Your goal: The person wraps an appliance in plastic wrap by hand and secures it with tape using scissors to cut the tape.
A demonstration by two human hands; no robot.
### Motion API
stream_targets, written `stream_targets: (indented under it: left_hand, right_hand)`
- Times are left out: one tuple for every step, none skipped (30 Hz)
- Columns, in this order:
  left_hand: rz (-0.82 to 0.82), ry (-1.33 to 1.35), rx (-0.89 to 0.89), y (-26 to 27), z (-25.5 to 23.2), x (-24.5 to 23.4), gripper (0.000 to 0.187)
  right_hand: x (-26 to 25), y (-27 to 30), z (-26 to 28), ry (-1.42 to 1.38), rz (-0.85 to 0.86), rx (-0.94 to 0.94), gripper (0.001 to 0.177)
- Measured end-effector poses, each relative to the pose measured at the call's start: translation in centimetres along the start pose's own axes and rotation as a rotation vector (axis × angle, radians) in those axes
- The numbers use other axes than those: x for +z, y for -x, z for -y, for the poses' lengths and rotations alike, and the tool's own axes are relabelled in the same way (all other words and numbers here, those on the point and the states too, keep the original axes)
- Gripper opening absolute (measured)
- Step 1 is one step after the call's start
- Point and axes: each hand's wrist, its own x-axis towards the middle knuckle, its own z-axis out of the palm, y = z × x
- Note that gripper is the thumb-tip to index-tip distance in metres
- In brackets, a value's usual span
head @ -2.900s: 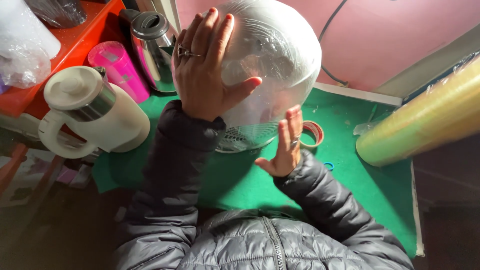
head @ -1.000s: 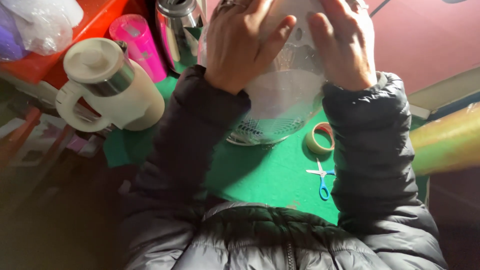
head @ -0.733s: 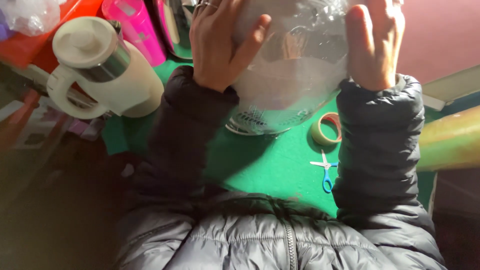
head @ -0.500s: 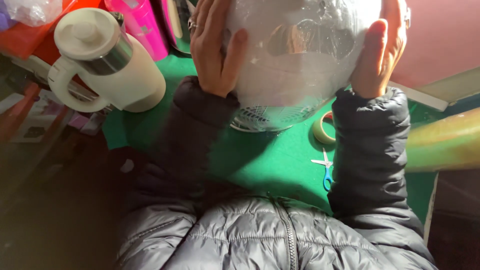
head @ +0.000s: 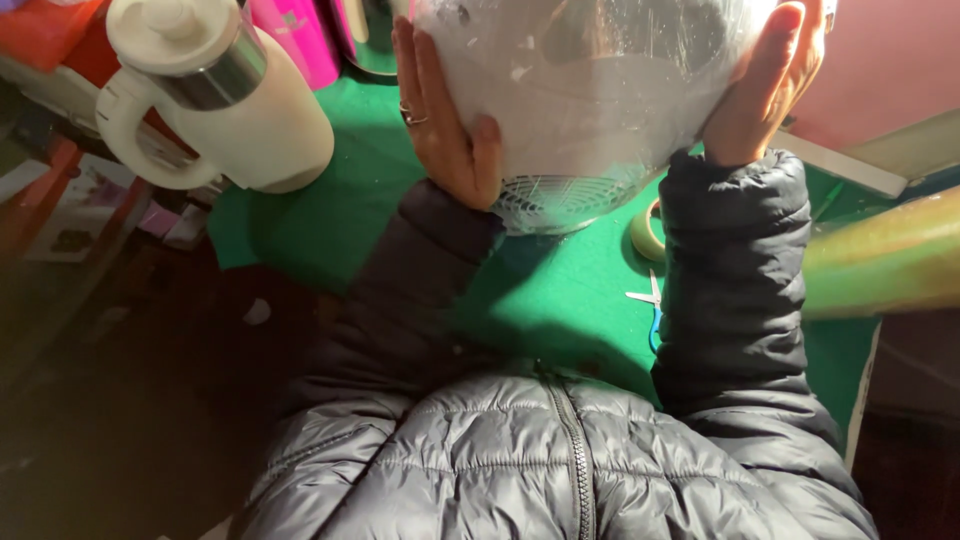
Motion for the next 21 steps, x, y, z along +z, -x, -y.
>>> stream_targets:
  left_hand:
    - [-0.001,-0.026,0.005,0.4,0.0,0.1,0.076]
    - [-0.003,-0.026,0.005,1.1,0.1,0.3,0.076]
    - [-0.003,-0.092,0.048,1.8,0.3,0.6,0.081]
    - [-0.001,-0.157,0.091,2.6,0.4,0.8,0.086]
    - [-0.001,-0.158,0.090,3.6,0.9,0.8,0.086]
    - [0.023,-0.228,0.154,4.7,1.4,0.9,0.092]
    - [0.046,-0.298,0.217,5.7,2.0,1.0,0.099]
    - [0.048,-0.296,0.215,6.7,2.8,1.3,0.099]
    - [0.068,-0.325,0.277,7.8,3.6,1.5,0.103]
    - [0.086,-0.357,0.338,8.8,4.4,1.7,0.108]
    - [0.086,-0.358,0.336,9.8,5.0,1.9,0.108]
    - [0.077,-0.385,0.398,10.5,5.6,2.1,0.108]
    - [0.067,-0.411,0.461,11.2,6.2,2.3,0.107]
    - [0.070,-0.409,0.462,11.5,6.3,2.3,0.107]
    - [0.068,-0.418,0.494,11.7,6.4,2.3,0.106]
    - [0.064,-0.428,0.525,12.0,6.5,2.4,0.105]
    - [0.066,-0.425,0.525,12.3,6.6,2.4,0.105]
    - [0.078,-0.429,0.525,12.6,6.7,2.4,0.105]
    - [0.089,-0.433,0.525,12.8,6.8,2.4,0.105]
    - [0.091,-0.432,0.525,12.8,6.9,2.4,0.105]
    - [0.097,-0.432,0.525,12.8,6.9,2.4,0.107]
  right_hand:
    - [-0.2,0.1,-0.5,0.021,-0.011,0.008,0.060]
    - [-0.2,0.1,-0.7,0.021,-0.010,0.007,0.060]
    - [-0.2,0.2,-0.9,0.054,-0.018,-0.010,0.058]
    - [-0.3,0.2,-1.2,0.088,-0.026,-0.026,0.055]
    - [-0.5,0.3,-1.9,0.088,-0.025,-0.025,0.055]
    - [-0.7,0.4,-2.7,0.122,-0.036,-0.036,0.053]
    - [-0.9,0.5,-3.5,0.156,-0.047,-0.047,0.052]
    - [-1.0,0.4,-3.6,0.159,-0.046,-0.045,0.052]
    - [-1.1,0.4,-3.7,0.174,-0.055,-0.029,0.050]
    - [-1.1,0.4,-3.8,0.187,-0.061,-0.014,0.049]
    - [-1.1,0.5,-4.1,0.187,-0.058,-0.012,0.049]
    - [-1.0,0.5,-4.4,0.169,-0.072,0.008,0.048]
    - [-0.9,0.5,-4.7,0.150,-0.085,0.029,0.047]
    - [-1.1,0.5,-4.9,0.152,-0.088,0.031,0.047]
    - [-1.4,0.6,-5.1,0.146,-0.097,0.029,0.047]
    - [-1.7,0.7,-5.2,0.142,-0.105,0.027,0.046]
    - [-2.0,0.7,-5.3,0.145,-0.106,0.029,0.046]
    - [-2.2,0.8,-5.4,0.153,-0.094,0.029,0.046]
    - [-2.4,0.9,-5.4,0.161,-0.081,0.030,0.045]
    - [-2.6,0.9,-5.5,0.161,-0.081,0.031,0.045]
    - [-2.7,0.9,-5.5,0.168,-0.069,0.032,0.044]
